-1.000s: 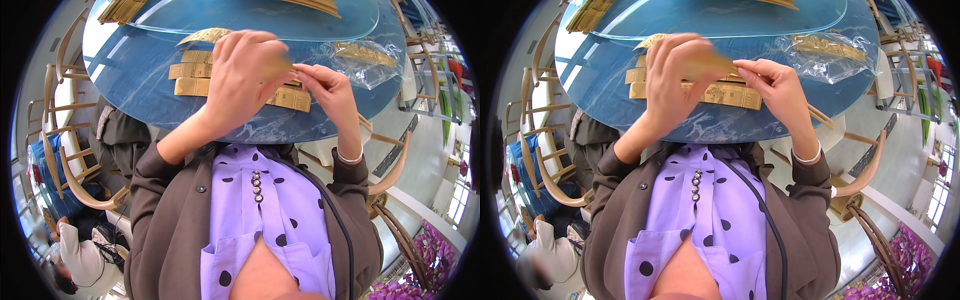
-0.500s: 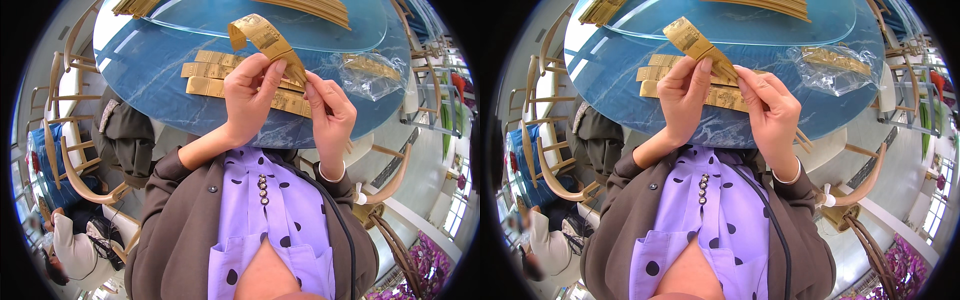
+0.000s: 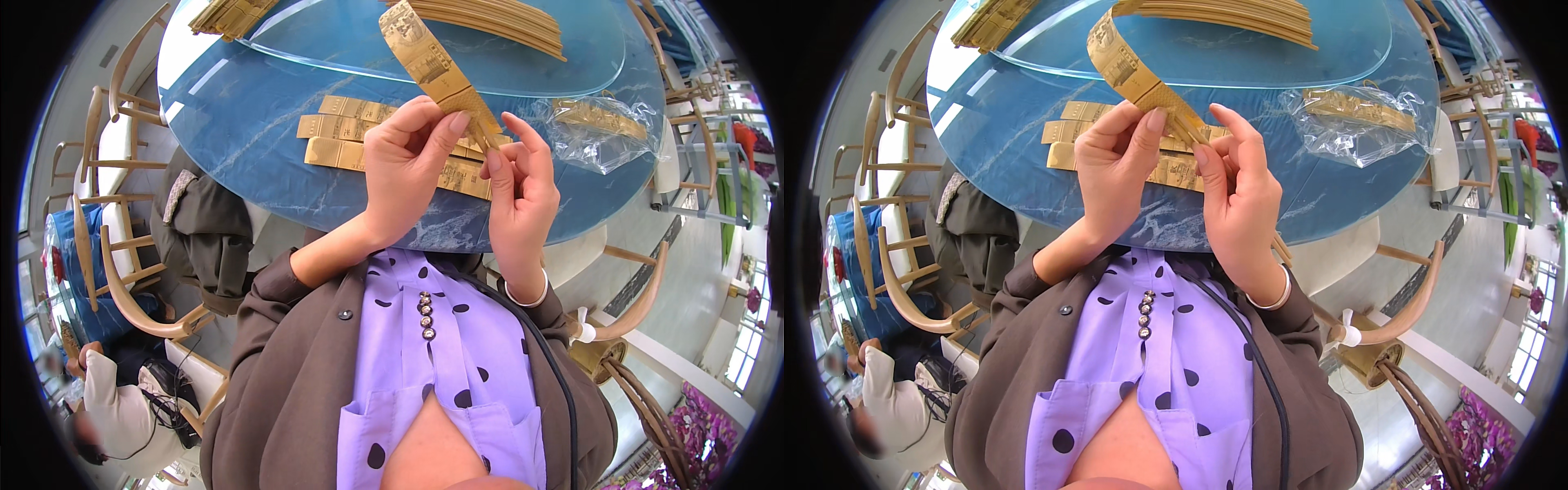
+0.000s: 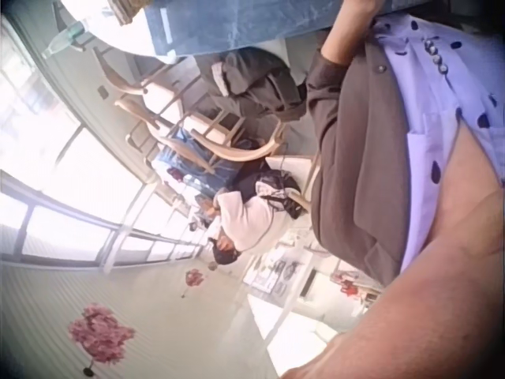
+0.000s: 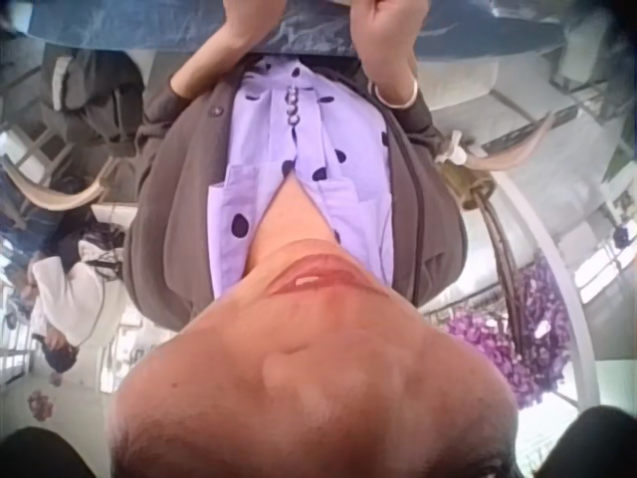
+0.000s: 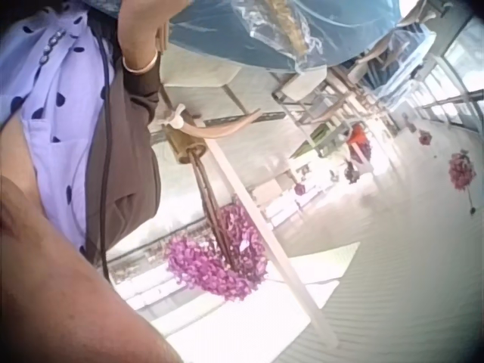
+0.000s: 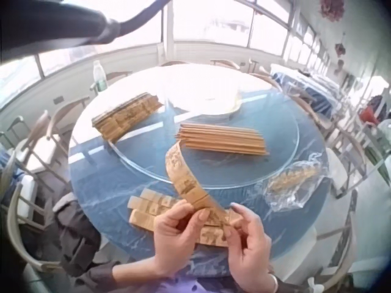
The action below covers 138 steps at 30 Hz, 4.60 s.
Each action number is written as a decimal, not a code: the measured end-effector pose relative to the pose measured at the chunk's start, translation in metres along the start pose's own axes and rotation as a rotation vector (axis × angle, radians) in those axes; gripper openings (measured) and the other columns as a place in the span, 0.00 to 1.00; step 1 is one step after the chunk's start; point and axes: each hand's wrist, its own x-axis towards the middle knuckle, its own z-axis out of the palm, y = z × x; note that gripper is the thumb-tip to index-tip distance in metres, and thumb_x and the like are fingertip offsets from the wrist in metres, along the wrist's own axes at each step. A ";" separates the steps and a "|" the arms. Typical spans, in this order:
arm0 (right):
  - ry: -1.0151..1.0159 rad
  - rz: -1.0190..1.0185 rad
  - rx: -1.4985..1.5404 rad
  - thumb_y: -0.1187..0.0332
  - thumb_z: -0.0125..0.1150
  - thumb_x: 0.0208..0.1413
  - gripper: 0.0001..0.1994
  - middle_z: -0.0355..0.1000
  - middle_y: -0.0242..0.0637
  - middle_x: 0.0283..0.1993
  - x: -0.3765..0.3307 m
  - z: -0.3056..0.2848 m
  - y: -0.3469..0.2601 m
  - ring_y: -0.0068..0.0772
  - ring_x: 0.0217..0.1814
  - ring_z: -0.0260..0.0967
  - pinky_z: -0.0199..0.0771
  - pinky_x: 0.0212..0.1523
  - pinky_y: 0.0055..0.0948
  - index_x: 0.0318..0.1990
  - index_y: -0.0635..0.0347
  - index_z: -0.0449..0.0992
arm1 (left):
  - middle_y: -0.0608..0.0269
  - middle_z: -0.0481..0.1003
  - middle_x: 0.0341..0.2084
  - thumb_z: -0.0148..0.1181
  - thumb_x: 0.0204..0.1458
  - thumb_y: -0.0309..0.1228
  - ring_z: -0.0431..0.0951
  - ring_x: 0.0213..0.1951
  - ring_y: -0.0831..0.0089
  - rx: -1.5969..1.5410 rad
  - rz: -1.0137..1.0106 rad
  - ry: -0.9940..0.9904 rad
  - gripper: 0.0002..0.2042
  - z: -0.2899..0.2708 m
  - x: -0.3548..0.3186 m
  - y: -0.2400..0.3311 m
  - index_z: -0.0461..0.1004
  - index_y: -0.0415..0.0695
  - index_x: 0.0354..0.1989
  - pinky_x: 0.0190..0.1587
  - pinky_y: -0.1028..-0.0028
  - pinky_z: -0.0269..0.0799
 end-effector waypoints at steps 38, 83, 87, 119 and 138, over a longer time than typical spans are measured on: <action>-0.129 0.028 -0.075 0.71 0.58 0.65 0.16 0.74 0.39 0.29 0.003 0.005 0.008 0.25 0.28 0.72 0.72 0.31 0.24 0.59 0.61 0.72 | 0.68 0.80 0.31 0.62 0.62 0.29 0.74 0.31 0.89 0.023 -0.033 -0.027 0.09 -0.014 0.008 0.000 0.79 0.34 0.40 0.31 0.85 0.70; -0.227 0.120 -0.374 0.69 0.57 0.66 0.14 0.77 0.50 0.38 -0.036 -0.043 0.007 0.37 0.30 0.72 0.72 0.35 0.29 0.56 0.64 0.76 | 0.74 0.71 0.24 0.53 0.67 0.36 0.59 0.19 0.92 0.063 -0.190 -0.066 0.13 -0.036 0.009 -0.012 0.77 0.38 0.37 0.20 0.86 0.51; -0.245 0.167 -0.378 0.69 0.57 0.66 0.14 0.77 0.50 0.38 -0.037 -0.044 0.003 0.37 0.30 0.73 0.72 0.35 0.29 0.56 0.64 0.76 | 0.73 0.68 0.23 0.55 0.66 0.32 0.60 0.24 0.89 0.095 -0.085 0.057 0.11 -0.033 0.004 -0.019 0.72 0.38 0.32 0.25 0.83 0.56; -0.178 0.082 -0.225 0.68 0.56 0.67 0.13 0.71 0.34 0.31 -0.051 -0.040 0.013 0.21 0.30 0.61 0.62 0.31 0.22 0.51 0.70 0.77 | 0.78 0.59 0.17 0.38 0.71 0.47 0.53 0.19 0.90 0.086 0.018 0.112 0.24 -0.034 0.019 0.003 0.74 0.41 0.36 0.21 0.83 0.46; -0.164 -0.041 -0.242 0.70 0.57 0.66 0.13 0.74 0.40 0.32 -0.048 -0.027 0.013 0.26 0.28 0.67 0.67 0.31 0.25 0.52 0.69 0.76 | 0.76 0.65 0.21 0.53 0.68 0.36 0.60 0.26 0.87 0.110 0.057 0.117 0.13 -0.028 0.001 -0.014 0.75 0.38 0.37 0.27 0.81 0.58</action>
